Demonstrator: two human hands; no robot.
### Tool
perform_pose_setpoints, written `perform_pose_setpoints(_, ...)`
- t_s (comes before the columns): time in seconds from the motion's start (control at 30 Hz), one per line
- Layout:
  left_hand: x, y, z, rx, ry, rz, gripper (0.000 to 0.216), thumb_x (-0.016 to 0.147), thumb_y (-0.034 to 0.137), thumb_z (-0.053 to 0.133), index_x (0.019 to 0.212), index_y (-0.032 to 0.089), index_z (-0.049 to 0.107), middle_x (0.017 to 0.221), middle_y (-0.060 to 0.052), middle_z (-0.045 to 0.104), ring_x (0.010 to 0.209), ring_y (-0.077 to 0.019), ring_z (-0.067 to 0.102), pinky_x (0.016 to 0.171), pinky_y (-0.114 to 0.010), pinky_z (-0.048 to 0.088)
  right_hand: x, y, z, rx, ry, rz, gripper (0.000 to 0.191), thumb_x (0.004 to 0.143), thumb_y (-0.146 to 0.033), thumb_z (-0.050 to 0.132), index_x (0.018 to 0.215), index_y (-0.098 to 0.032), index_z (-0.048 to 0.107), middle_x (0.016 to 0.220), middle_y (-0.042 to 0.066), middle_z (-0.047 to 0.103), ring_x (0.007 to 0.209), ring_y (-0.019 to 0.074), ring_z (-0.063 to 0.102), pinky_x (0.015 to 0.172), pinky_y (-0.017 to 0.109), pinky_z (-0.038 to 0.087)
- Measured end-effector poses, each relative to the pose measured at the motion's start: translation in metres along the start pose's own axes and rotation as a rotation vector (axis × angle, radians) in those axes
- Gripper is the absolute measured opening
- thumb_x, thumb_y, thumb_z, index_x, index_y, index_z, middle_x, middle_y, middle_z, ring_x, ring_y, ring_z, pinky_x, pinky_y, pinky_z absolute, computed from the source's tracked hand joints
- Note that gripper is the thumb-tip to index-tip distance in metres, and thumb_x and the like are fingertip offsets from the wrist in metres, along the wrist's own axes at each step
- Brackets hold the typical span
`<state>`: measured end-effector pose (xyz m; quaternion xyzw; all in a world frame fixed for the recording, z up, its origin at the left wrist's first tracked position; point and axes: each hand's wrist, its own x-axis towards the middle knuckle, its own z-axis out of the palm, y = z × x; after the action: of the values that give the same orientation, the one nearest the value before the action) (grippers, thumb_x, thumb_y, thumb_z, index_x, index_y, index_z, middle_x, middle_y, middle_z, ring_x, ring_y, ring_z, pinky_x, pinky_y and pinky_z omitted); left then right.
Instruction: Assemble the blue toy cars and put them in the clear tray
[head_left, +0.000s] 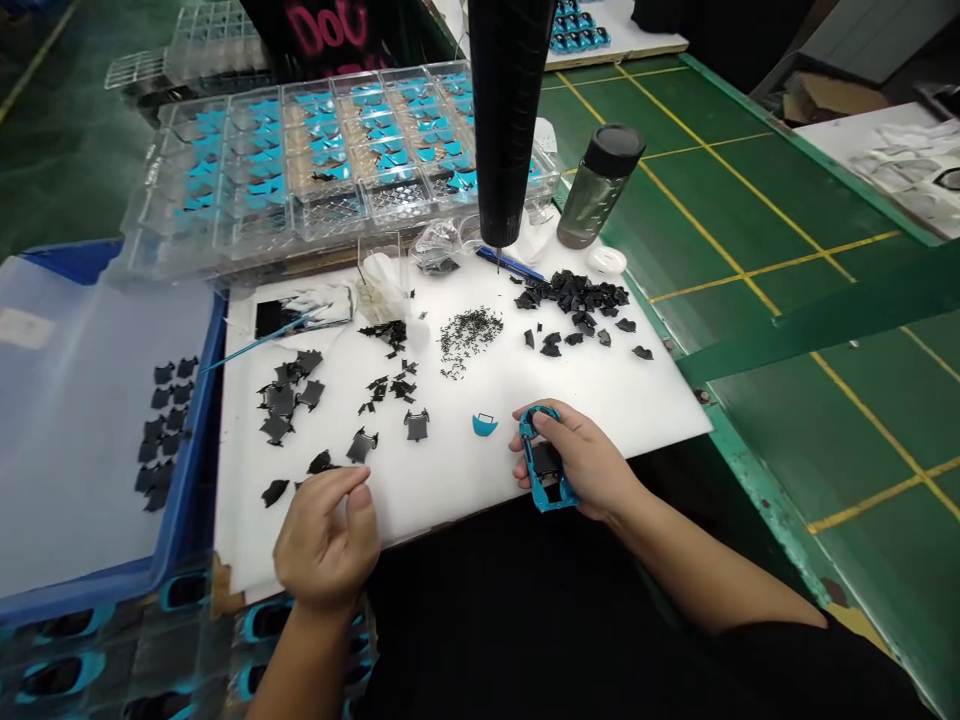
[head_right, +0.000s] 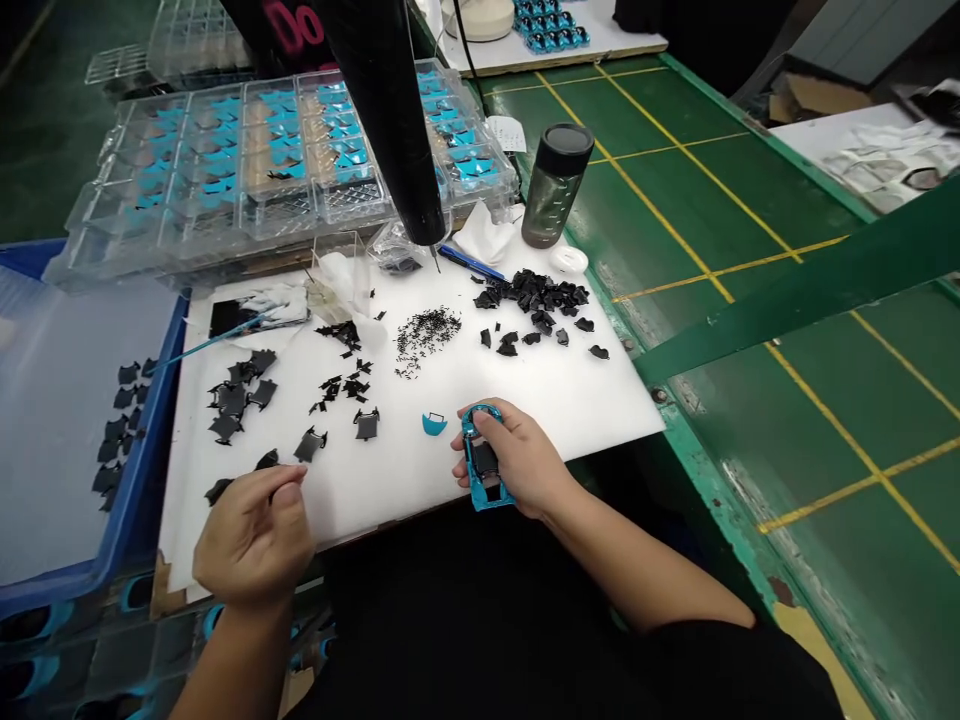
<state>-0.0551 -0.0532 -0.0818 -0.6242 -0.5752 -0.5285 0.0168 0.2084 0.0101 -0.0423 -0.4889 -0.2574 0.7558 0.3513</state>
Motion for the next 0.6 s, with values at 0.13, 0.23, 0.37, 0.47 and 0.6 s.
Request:
perform_pose_setpoints(0.13, 0.0, 0.001, 0.001, 0.016, 0.007, 0.0, 0.026, 0.074, 0.006, 0.067, 0.095, 0.019, 0.073, 0.085, -0.007, 0.072, 0.076, -0.0231, 0.068, 0.068, -0.038, 0.056, 0.002, -0.004, 0.001, -0.01, -0.006, 0.003, 0.025, 0.09, -0.045, 0.061, 0.103, -0.023, 0.061, 0.084, 0.002, 0.068, 0.061, 0.0165, 0.068, 0.058, 0.033, 0.058)
perform_pose_setpoints(0.23, -0.001, 0.001, 0.002, 0.05, -0.003, -0.036, 0.02, 0.076, 0.01, 0.067, 0.093, 0.02, 0.072, 0.084, -0.007, 0.072, 0.075, -0.0229, 0.068, 0.068, -0.039, 0.056, 0.002, -0.006, -0.001, 0.024, 0.008, 0.019, 0.026, 0.089, -0.046, 0.062, 0.102, -0.023, 0.06, 0.084, 0.002, 0.068, 0.061, 0.016, 0.068, 0.057, 0.032, 0.058)
perform_pose_setpoints(0.37, -0.001, 0.001, 0.0, 0.085, -0.037, -0.063, 0.016, 0.078, 0.013, 0.067, 0.092, 0.02, 0.072, 0.084, -0.007, 0.072, 0.076, -0.0228, 0.067, 0.071, -0.04, 0.056, 0.004, -0.007, -0.007, 0.062, -0.006, 0.001, 0.026, 0.089, -0.046, 0.063, 0.1, -0.023, 0.06, 0.084, 0.002, 0.068, 0.06, 0.0162, 0.068, 0.057, 0.033, 0.058)
perform_pose_setpoints(0.47, -0.002, 0.002, -0.001, 0.109, -0.057, -0.072, 0.018, 0.078, 0.012, 0.068, 0.093, 0.02, 0.072, 0.085, -0.007, 0.071, 0.077, -0.0231, 0.067, 0.072, -0.039, 0.055, 0.005, -0.008, -0.011, 0.074, -0.004, -0.034, 0.025, 0.09, -0.045, 0.061, 0.1, -0.023, 0.059, 0.083, 0.001, 0.068, 0.06, 0.0161, 0.068, 0.057, 0.032, 0.057)
perform_pose_setpoints(0.6, -0.001, 0.003, 0.0, 0.12, -0.067, -0.051, 0.021, 0.077, 0.011, 0.068, 0.096, 0.02, 0.072, 0.086, -0.006, 0.071, 0.077, -0.0226, 0.067, 0.069, -0.037, 0.054, 0.007, -0.01, -0.017, 0.091, 0.007, -0.044, 0.023, 0.091, -0.043, 0.06, 0.101, -0.023, 0.059, 0.082, 0.001, 0.068, 0.06, 0.0163, 0.068, 0.058, 0.032, 0.057)
